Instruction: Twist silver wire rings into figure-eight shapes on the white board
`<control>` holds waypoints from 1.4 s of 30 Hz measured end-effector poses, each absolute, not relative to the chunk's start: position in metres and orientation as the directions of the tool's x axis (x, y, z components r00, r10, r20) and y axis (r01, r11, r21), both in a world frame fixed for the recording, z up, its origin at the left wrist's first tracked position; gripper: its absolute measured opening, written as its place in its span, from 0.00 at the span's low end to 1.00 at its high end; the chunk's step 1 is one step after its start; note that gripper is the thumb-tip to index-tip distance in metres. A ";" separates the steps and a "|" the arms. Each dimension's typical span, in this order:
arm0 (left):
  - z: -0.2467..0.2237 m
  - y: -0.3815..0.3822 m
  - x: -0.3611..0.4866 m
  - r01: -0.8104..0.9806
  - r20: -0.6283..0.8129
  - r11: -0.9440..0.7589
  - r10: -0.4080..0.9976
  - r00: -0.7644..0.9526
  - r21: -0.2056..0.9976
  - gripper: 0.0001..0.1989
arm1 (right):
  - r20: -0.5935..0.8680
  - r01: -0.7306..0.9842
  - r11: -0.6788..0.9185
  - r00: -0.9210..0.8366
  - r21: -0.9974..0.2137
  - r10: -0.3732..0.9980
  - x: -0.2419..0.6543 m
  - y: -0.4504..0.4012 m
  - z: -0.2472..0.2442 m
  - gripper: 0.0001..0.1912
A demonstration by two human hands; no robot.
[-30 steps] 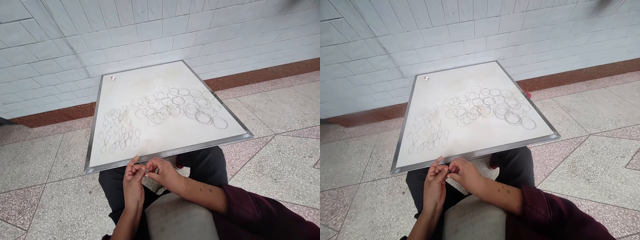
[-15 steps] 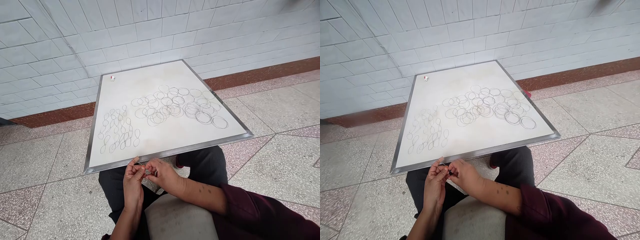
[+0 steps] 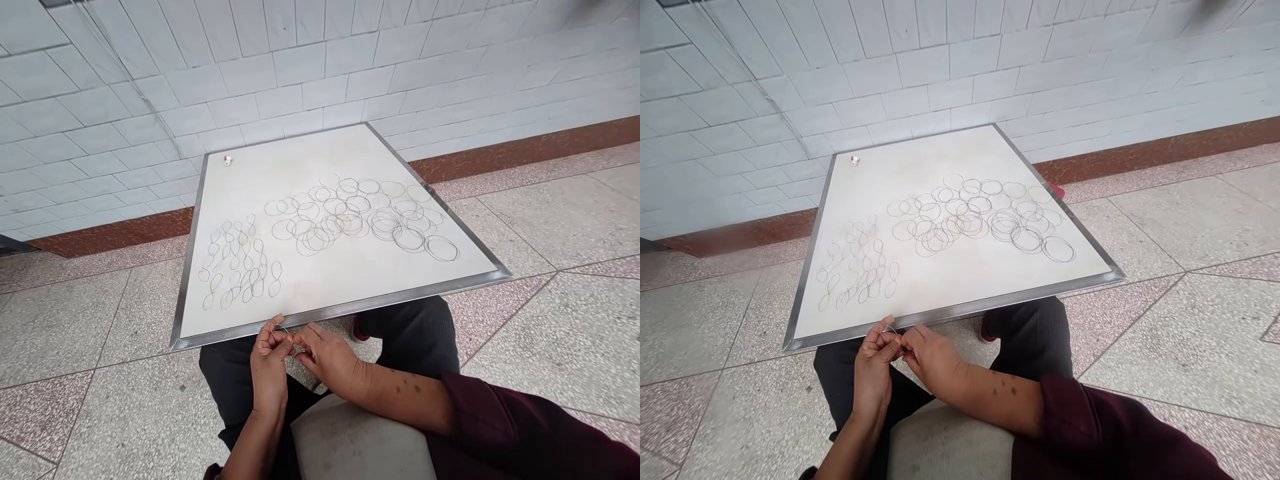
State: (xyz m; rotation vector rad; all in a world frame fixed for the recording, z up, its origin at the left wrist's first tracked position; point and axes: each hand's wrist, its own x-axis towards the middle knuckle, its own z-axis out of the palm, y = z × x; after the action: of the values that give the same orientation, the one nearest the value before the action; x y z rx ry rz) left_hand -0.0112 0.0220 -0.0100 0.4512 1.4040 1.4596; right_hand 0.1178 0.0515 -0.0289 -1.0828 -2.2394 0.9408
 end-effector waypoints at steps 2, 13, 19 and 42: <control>-0.009 0.022 -0.008 -0.424 -0.363 0.174 0.832 -0.420 0.889 0.23 | 0.082 0.484 0.396 -0.549 -0.780 0.832 0.118 0.053 -0.027 0.07; -0.003 0.018 0.005 -0.518 -0.403 0.149 0.812 -0.421 0.842 0.25 | 0.161 0.537 0.505 -0.562 -0.676 0.811 0.124 0.043 -0.023 0.02; 0.004 0.021 0.001 -0.582 -0.363 0.132 0.882 -0.301 0.802 0.27 | -0.016 0.235 0.113 -0.488 -0.965 0.873 0.134 0.051 -0.003 0.04; 0.004 0.000 -0.010 -0.304 -0.169 0.076 0.940 -0.295 0.950 0.25 | -0.269 -0.018 -0.353 -0.611 -0.935 0.745 0.129 0.042 0.002 0.17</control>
State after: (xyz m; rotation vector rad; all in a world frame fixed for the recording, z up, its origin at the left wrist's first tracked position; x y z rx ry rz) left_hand -0.0100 -0.0005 0.0037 0.7280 1.2664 1.4655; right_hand 0.1295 0.0424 0.0019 -0.9717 -1.3750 2.0080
